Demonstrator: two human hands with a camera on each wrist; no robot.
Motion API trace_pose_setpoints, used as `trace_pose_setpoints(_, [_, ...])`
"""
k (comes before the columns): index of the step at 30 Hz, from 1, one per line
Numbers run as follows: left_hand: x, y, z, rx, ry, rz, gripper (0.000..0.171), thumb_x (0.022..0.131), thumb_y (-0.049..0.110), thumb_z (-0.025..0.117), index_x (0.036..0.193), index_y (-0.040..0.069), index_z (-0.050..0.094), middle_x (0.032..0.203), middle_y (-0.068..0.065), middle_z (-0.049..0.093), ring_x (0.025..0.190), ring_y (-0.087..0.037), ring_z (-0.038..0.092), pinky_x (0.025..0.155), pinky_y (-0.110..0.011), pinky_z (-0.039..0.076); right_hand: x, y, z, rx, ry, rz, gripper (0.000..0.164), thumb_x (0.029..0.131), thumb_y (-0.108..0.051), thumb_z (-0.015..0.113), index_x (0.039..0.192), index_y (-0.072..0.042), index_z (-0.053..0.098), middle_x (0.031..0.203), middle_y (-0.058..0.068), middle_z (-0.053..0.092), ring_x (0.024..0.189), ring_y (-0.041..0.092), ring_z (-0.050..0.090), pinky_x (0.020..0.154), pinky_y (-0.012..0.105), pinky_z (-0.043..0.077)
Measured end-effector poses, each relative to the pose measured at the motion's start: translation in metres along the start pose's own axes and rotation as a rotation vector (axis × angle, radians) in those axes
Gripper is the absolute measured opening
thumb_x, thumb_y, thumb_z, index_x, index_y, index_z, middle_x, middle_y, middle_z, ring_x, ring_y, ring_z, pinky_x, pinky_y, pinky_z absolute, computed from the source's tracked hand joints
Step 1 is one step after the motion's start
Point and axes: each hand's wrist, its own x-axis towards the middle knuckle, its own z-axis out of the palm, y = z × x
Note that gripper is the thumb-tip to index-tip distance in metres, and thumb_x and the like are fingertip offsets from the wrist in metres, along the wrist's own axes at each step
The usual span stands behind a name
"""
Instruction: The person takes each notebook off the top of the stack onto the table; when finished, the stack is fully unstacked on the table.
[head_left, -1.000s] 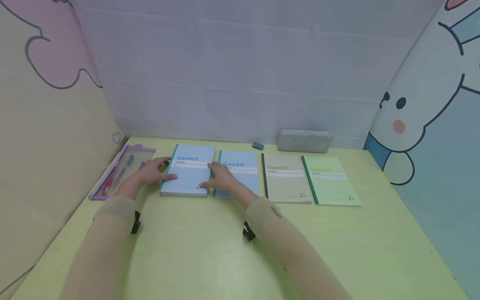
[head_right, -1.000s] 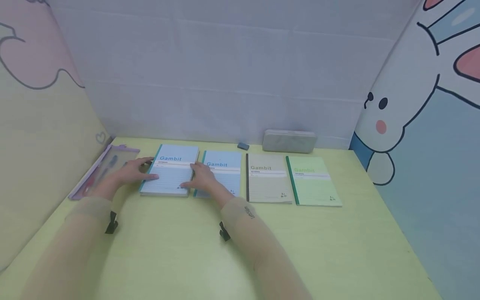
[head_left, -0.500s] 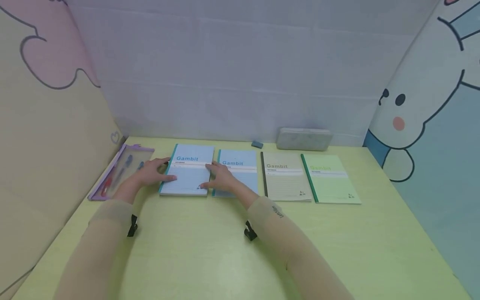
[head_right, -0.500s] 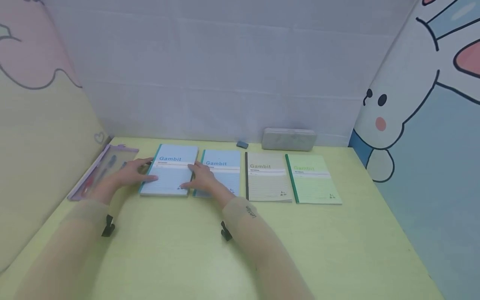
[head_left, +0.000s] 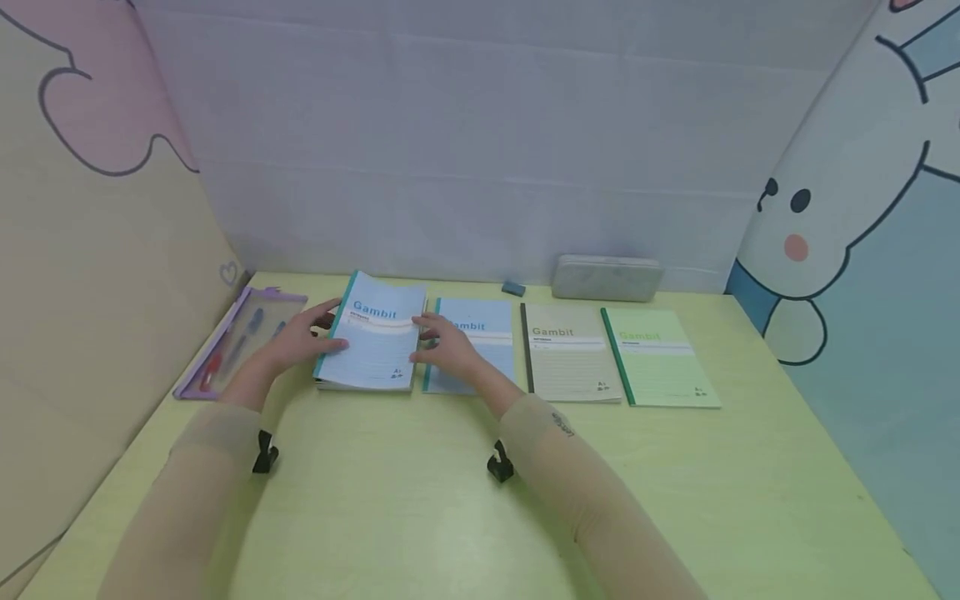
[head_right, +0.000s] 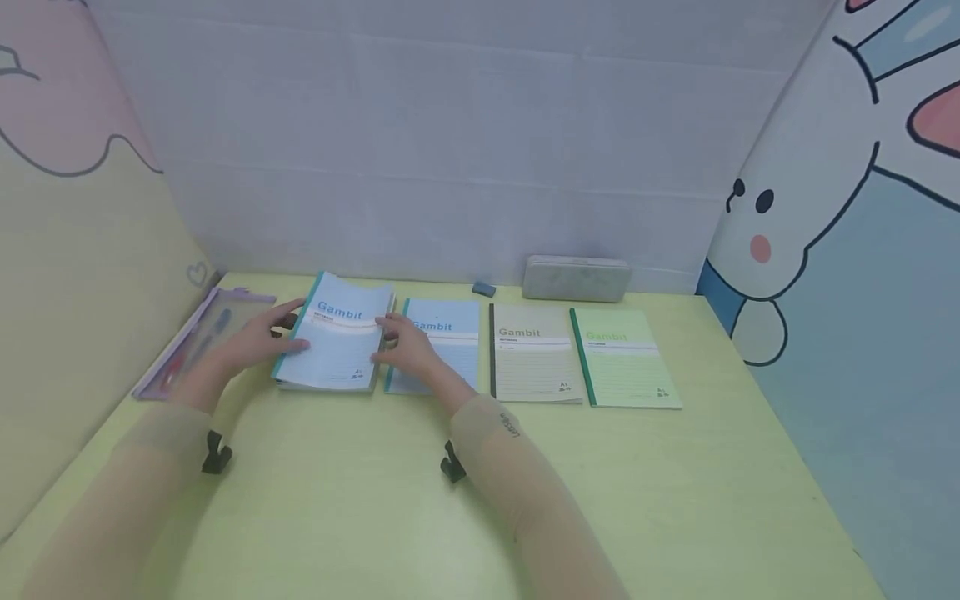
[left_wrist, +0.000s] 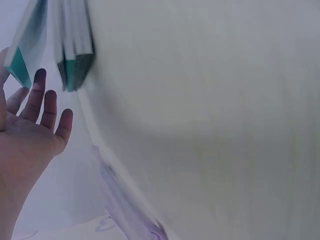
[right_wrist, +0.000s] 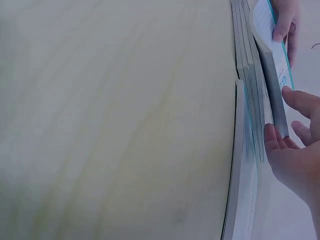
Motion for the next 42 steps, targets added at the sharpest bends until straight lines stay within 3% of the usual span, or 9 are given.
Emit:
trace_pose_setpoints(5, [0.003,0.012,-0.006,-0.076,0.115,0.036,0.075,0.089,0.023,0.067,0.15,0.014,0.025,0.114,-0.02,0.058,0.105,-0.034,0.056,0.088,-0.042,0.046,-0.002,-0.002,-0.003,0.116,0.093,-0.049,0.065,0.082,-0.004,0.072,0.14,-0.009,0.045,0.151,0.009,0.027,0.118,0.026,0.053,0.086,0.023,0.05])
trace_pose_setpoints(11, [-0.004,0.033,-0.013,-0.1,0.208,0.018,0.069,0.088,0.024,0.067,0.148,0.019,0.032,0.107,-0.015,0.06,0.097,-0.028,0.059,0.074,-0.027,0.047,-0.007,-0.012,-0.008,0.25,0.196,-0.085,0.061,0.082,0.002,0.068,0.138,-0.01,0.048,0.149,0.005,0.033,0.109,0.024,0.056,0.084,0.023,0.051])
trace_pose_setpoints(15, [-0.012,0.044,-0.017,-0.098,0.197,0.022,0.072,0.087,0.024,0.069,0.148,0.02,0.03,0.104,-0.015,0.062,0.102,-0.033,0.059,0.081,-0.035,0.048,-0.012,-0.019,-0.011,0.339,0.214,-0.096,0.058,0.083,0.003,0.067,0.136,-0.011,0.05,0.144,0.003,0.041,0.104,0.023,0.057,0.084,0.025,0.052])
trace_pose_setpoints(22, [-0.028,0.054,-0.018,-0.067,0.16,0.08,0.075,0.085,0.022,0.072,0.147,0.021,0.031,0.097,-0.015,0.063,0.108,-0.032,0.055,0.099,-0.054,0.037,-0.026,-0.031,-0.02,0.217,0.228,-0.1,0.06,0.083,-0.003,0.069,0.138,-0.018,0.05,0.149,0.001,0.034,0.1,0.015,0.057,0.076,0.023,0.052])
trace_pose_setpoints(26, [-0.038,0.059,-0.018,-0.045,0.143,0.108,0.076,0.084,0.024,0.072,0.148,0.02,0.03,0.099,-0.015,0.064,0.109,-0.032,0.055,0.1,-0.058,0.035,-0.036,-0.037,-0.023,0.253,0.203,-0.099,0.06,0.083,-0.002,0.069,0.138,-0.018,0.05,0.149,0.0,0.034,0.094,0.017,0.058,0.069,0.027,0.055])
trace_pose_setpoints(30, [-0.049,0.063,-0.019,0.003,0.134,0.13,0.079,0.084,0.027,0.072,0.149,0.017,0.028,0.105,-0.014,0.063,0.109,-0.033,0.052,0.092,-0.054,0.037,-0.047,-0.043,-0.025,0.312,0.179,-0.098,0.06,0.083,0.0,0.069,0.137,-0.017,0.051,0.146,-0.001,0.037,0.091,0.016,0.06,0.073,0.027,0.055])
trace_pose_setpoints(35, [-0.065,0.063,-0.015,0.064,0.156,0.17,0.079,0.081,0.025,0.076,0.146,0.015,0.034,0.111,-0.01,0.061,0.103,-0.022,0.05,0.089,-0.041,0.034,-0.067,-0.052,-0.024,0.365,0.146,-0.081,0.062,0.081,0.001,0.07,0.136,-0.02,0.052,0.148,-0.002,0.035,0.092,0.014,0.062,0.078,0.025,0.054])
trace_pose_setpoints(42, [-0.092,0.058,-0.013,0.181,0.09,0.2,0.082,0.076,0.038,0.078,0.144,0.013,0.038,0.106,-0.003,0.061,0.102,-0.02,0.051,0.087,-0.041,0.036,-0.094,-0.053,-0.013,0.337,0.053,-0.071,0.063,0.079,-0.002,0.074,0.136,-0.019,0.052,0.144,-0.002,0.038,0.092,0.014,0.064,0.077,0.023,0.053])
